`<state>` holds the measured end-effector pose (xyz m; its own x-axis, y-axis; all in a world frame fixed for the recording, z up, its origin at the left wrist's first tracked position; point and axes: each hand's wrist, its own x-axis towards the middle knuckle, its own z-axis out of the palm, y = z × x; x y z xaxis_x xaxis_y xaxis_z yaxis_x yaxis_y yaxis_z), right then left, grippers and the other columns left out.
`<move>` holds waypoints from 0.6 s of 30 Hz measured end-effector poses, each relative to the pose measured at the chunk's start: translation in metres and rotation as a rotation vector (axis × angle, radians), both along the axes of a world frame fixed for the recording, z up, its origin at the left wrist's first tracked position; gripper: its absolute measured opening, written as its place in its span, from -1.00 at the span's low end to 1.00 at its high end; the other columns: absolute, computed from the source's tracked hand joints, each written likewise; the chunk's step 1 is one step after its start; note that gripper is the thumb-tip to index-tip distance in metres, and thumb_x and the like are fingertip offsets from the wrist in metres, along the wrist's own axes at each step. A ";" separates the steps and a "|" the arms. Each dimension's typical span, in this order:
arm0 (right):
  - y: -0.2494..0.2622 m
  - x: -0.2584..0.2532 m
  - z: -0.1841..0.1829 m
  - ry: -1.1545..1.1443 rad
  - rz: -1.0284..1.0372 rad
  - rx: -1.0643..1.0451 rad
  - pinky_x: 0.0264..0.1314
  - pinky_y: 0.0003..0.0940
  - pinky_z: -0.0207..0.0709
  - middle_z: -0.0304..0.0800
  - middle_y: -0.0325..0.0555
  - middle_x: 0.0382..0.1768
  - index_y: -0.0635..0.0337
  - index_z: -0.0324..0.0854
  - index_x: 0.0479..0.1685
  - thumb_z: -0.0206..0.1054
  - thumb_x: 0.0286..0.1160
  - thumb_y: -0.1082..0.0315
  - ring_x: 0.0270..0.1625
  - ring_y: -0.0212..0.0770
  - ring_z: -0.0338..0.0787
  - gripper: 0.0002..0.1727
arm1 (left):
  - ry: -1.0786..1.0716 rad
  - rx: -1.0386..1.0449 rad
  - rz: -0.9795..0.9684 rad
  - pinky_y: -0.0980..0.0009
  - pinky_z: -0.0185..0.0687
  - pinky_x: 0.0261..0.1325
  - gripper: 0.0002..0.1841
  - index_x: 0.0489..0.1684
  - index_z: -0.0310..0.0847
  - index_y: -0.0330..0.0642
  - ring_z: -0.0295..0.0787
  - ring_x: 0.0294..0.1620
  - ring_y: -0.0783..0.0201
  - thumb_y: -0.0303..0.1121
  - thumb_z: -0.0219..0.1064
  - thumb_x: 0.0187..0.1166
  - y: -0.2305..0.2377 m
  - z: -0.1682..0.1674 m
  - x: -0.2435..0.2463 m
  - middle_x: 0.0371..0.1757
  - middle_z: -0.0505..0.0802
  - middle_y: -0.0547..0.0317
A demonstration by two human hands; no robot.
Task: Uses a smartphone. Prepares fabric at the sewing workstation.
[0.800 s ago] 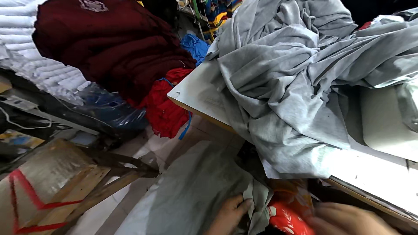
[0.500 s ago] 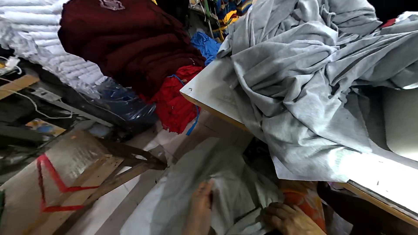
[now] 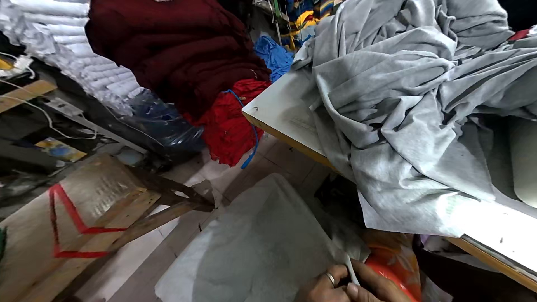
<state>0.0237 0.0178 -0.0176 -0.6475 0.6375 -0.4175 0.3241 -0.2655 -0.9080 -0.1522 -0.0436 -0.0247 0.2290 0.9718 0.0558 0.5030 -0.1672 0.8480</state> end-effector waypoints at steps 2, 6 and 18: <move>0.002 0.002 -0.005 -0.083 0.016 0.006 0.29 0.01 0.62 0.85 0.15 0.03 0.41 0.52 0.48 0.11 0.77 0.28 0.09 -0.09 0.84 -0.54 | -0.017 -0.037 -0.087 0.08 0.78 0.09 -0.82 -0.21 0.81 -0.48 0.88 0.03 -0.11 -0.46 0.40 0.54 0.001 0.000 -0.005 0.13 0.81 -0.41; 0.002 -0.004 -0.004 -0.091 0.054 0.109 0.24 0.08 0.63 0.86 0.21 -0.01 0.46 0.59 0.38 0.12 0.73 0.40 0.06 -0.01 0.86 -0.60 | -0.082 -0.027 -0.048 0.29 0.79 0.12 -0.79 0.03 0.79 -0.41 0.87 0.05 0.08 -0.57 0.31 0.56 0.010 0.004 -0.031 0.28 0.77 -0.33; -0.005 -0.027 0.044 0.079 0.228 0.333 0.22 0.01 0.65 0.86 0.31 -0.01 0.49 0.64 0.33 0.13 0.69 0.47 0.05 0.09 0.88 -0.63 | 0.977 -0.470 0.173 -0.30 0.52 0.34 -0.70 0.26 0.74 -0.26 0.71 0.33 -0.32 -0.55 0.22 0.65 0.096 0.009 -0.180 0.29 0.79 -0.25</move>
